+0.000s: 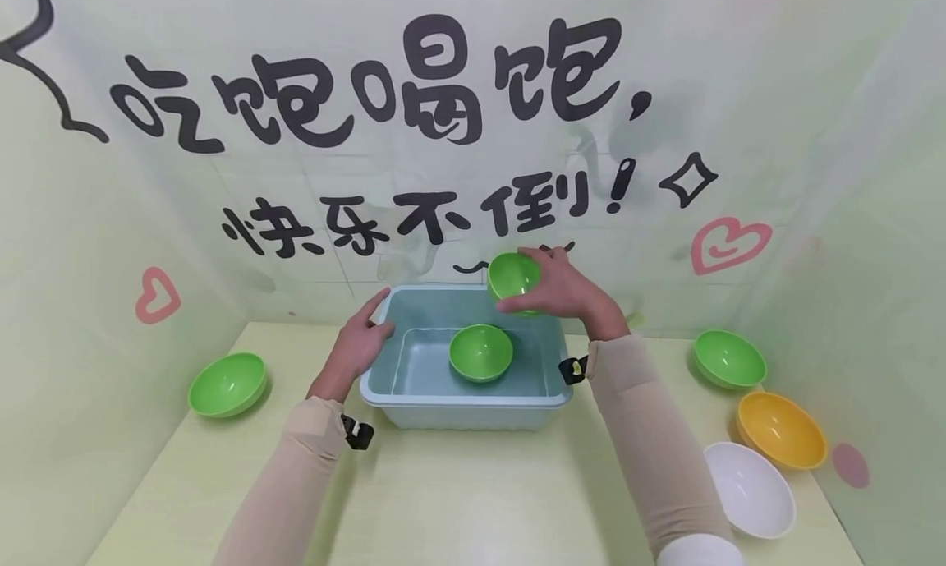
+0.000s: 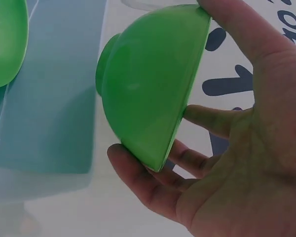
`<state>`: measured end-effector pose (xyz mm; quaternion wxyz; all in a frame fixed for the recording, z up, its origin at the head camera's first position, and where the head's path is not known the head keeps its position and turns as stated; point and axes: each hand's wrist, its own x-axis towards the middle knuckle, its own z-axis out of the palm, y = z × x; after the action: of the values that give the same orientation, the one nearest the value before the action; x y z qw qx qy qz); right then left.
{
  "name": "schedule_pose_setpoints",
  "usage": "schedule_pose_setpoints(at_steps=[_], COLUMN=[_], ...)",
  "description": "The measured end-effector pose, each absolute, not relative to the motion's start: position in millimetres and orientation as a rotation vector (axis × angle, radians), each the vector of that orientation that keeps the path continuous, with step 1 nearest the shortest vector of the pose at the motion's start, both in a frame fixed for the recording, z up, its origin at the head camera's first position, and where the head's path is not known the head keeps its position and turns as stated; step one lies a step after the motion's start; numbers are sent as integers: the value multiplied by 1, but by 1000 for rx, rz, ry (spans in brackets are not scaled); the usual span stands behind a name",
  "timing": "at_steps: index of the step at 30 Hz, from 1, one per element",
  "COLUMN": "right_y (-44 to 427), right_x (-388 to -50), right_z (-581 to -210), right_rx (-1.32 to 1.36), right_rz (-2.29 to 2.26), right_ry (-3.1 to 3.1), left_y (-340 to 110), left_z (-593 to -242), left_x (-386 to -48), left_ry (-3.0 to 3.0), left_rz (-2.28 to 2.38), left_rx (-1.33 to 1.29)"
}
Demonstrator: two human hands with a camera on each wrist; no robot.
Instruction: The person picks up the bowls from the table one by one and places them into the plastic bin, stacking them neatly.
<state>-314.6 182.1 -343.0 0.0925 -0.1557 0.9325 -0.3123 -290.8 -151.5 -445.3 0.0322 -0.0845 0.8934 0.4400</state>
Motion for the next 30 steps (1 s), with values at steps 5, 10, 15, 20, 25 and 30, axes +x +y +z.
schedule_pose_setpoints(at_steps=[5,10,15,20,25,30], right_y=[175,168,161,155,150,144], right_x=[-319,-321,-324,-326,-328,-328], right_z=[-343,-342,-345,-352,-356,-361], right_rx=[-525,-564,-606,-628,-651,-682], right_rz=[-890,-891,-892,-856,-835,-848], right_ry=[2742,2724,2719,2721,2712,2676], left_y=[-153,-153,-150,-148,-147,-149], left_z=[-444,-443,-444,-446,-446,-443], left_x=[-290,-290,-291,-290,-290,-288], left_ry=[2755,2772,2772,2775,2784,2771], left_rz=[1358,1370,1373,1356,1343,1344], left_rx=[-261,-247,-241,-250,-249,-272])
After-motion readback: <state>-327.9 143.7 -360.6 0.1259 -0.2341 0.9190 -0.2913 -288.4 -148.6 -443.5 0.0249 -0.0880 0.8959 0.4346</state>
